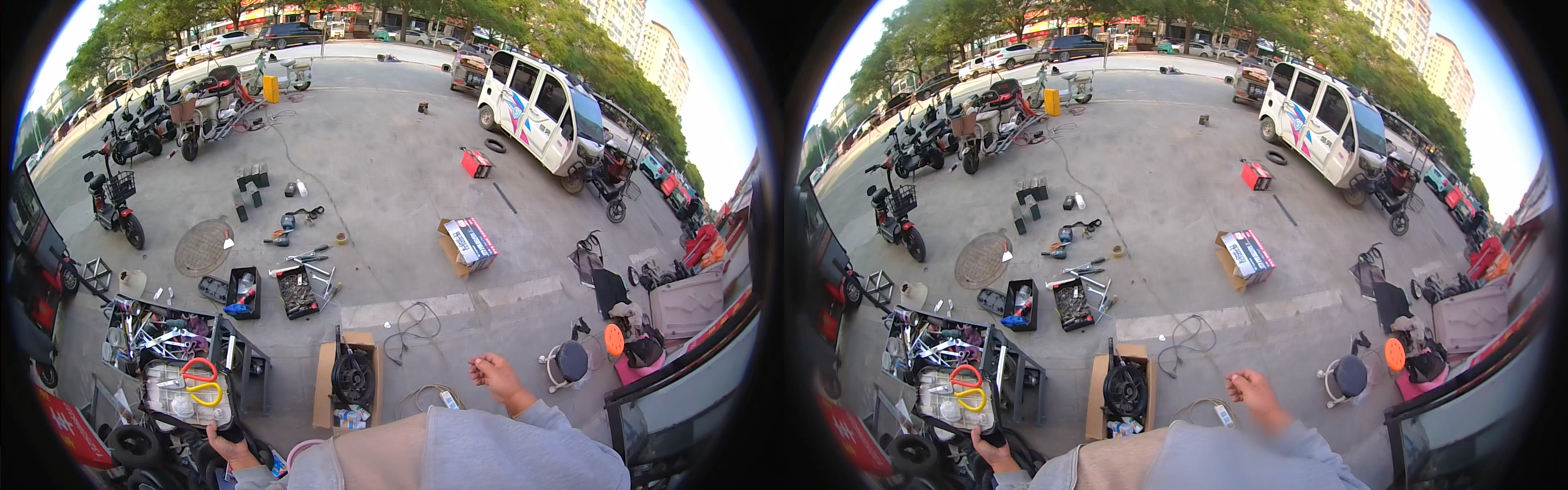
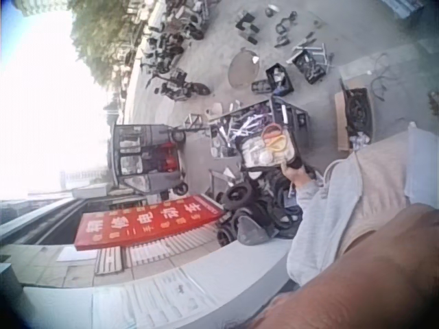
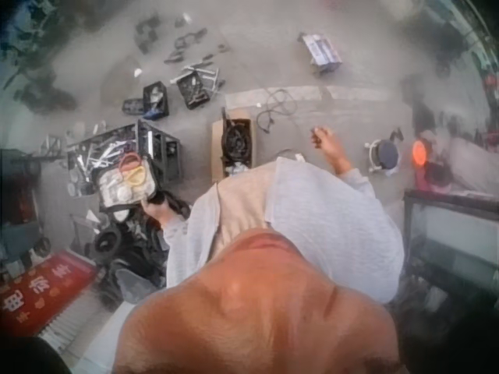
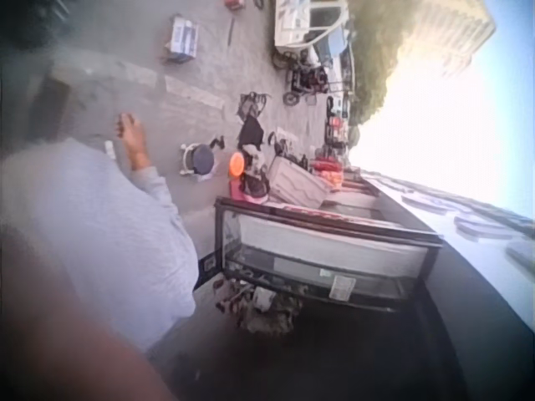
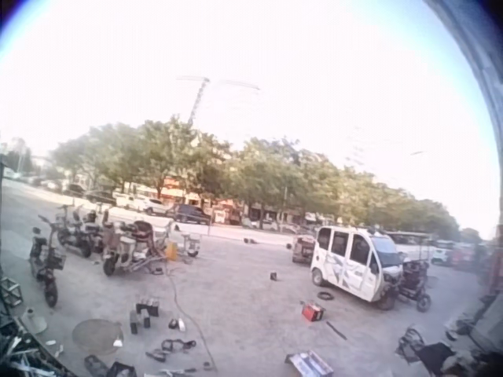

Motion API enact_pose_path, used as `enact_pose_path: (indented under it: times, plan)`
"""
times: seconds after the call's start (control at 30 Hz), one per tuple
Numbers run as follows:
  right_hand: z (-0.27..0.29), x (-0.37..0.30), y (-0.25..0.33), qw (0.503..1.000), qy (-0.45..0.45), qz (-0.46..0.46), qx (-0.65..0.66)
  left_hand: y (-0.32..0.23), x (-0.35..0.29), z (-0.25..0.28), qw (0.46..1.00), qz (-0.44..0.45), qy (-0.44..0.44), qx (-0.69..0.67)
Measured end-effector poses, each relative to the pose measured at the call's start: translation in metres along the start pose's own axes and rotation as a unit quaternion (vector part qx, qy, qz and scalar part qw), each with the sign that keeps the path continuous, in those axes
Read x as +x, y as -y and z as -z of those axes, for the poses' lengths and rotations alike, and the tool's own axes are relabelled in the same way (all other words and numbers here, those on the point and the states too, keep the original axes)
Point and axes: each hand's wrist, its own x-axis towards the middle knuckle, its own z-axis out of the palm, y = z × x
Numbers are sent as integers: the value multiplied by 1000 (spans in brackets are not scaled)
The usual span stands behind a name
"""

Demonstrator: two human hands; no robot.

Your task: The person places a black fabric-covered plastic tray on the floor, retrieves yellow-handled scissors, and cuts the fabric along the tray's edges. They then fold the cut fabric, pick up a white ball of twine, and carry the tray with the scissors and twine toward the shop entrance.

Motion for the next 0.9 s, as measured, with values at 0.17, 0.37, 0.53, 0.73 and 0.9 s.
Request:
enact_pose_path:
  times: [0.17,0.37,0.53,0.73,0.9]
  plan:
    - [-33,4,9,998,16,-38,-47,-11,19,0,999,13,51,-5]
    - [-65,29,18,991,65,-45,-107,-9,17,-9,999,12,47,4]
    - [-77,36,20,984,96,-63,-136,5,12,-24,996,36,77,35]
    - [-62,15,40,988,97,-52,-105,37,-2,-68,985,86,99,108]
    - [-18,18,180,958,44,259,-118,85,-42,-132,963,159,164,143]
